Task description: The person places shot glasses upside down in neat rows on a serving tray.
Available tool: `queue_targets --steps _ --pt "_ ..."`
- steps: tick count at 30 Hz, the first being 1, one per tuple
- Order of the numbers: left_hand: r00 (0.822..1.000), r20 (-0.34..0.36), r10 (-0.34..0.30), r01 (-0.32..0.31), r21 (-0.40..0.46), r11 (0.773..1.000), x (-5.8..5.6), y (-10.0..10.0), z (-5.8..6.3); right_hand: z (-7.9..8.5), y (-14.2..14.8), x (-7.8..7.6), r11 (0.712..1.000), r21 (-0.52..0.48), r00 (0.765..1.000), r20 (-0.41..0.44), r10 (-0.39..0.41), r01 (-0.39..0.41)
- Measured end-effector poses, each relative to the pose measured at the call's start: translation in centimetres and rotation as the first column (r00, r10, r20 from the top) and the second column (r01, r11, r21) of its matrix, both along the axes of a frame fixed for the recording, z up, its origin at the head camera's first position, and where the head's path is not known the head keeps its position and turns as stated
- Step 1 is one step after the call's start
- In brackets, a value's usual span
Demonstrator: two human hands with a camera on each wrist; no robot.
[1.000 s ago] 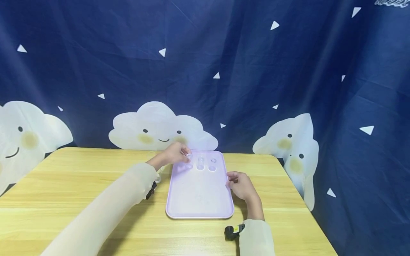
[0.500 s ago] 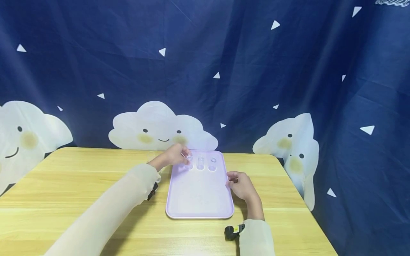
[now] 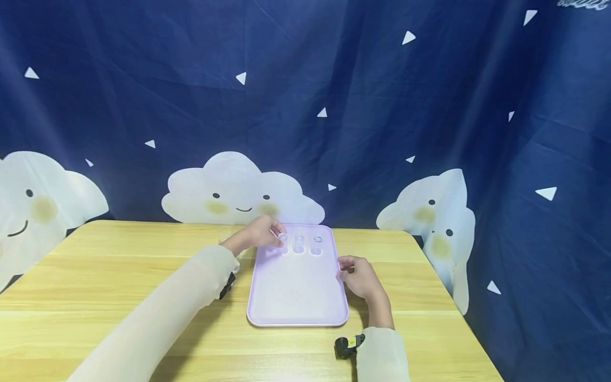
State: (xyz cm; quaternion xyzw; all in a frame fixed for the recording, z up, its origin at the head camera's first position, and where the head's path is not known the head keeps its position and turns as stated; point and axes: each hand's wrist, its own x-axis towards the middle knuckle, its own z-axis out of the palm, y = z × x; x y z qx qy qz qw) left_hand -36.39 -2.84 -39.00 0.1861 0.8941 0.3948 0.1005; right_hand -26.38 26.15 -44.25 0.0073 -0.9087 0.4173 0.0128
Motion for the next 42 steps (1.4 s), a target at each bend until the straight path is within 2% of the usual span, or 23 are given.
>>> queue_targets --steps 3,9,16,24,34,37,42 --pt "1.0 0.0 -0.004 0.004 0.008 1.0 0.1 -0.2 0.4 0.1 -0.1 0.1 1.0 -0.005 1.0 0.004 0.0 0.0" --pt "0.997 -0.073 -0.041 0.042 0.018 0.999 -0.3 -1.5 1.9 0.1 -0.1 0.2 1.0 -0.007 1.0 0.0 0.005 -0.005" --pt "0.993 -0.118 -0.021 0.022 0.007 1.0 -0.8 -4.3 3.2 0.0 0.1 0.1 1.0 0.008 1.0 -0.012 0.007 -0.007" --pt "0.986 -0.162 0.021 -0.02 0.009 1.0 -1.1 -7.8 3.5 0.0 0.1 0.2 1.0 0.016 1.0 -0.002 -0.007 0.007" --pt "0.983 -0.147 0.112 -0.115 -0.01 0.993 -0.9 -11.4 3.1 -0.1 0.1 0.1 1.0 0.013 1.0 -0.007 -0.004 0.004" --pt "0.984 -0.135 0.113 -0.116 -0.014 0.993 -0.9 -12.3 2.7 -0.1 0.0 0.1 1.0 0.013 1.0 -0.006 -0.003 0.004" --pt "0.994 -0.077 0.079 -0.079 0.003 0.997 -0.8 -13.5 1.9 -0.1 -0.1 0.1 1.0 0.016 1.0 -0.009 -0.003 0.003"
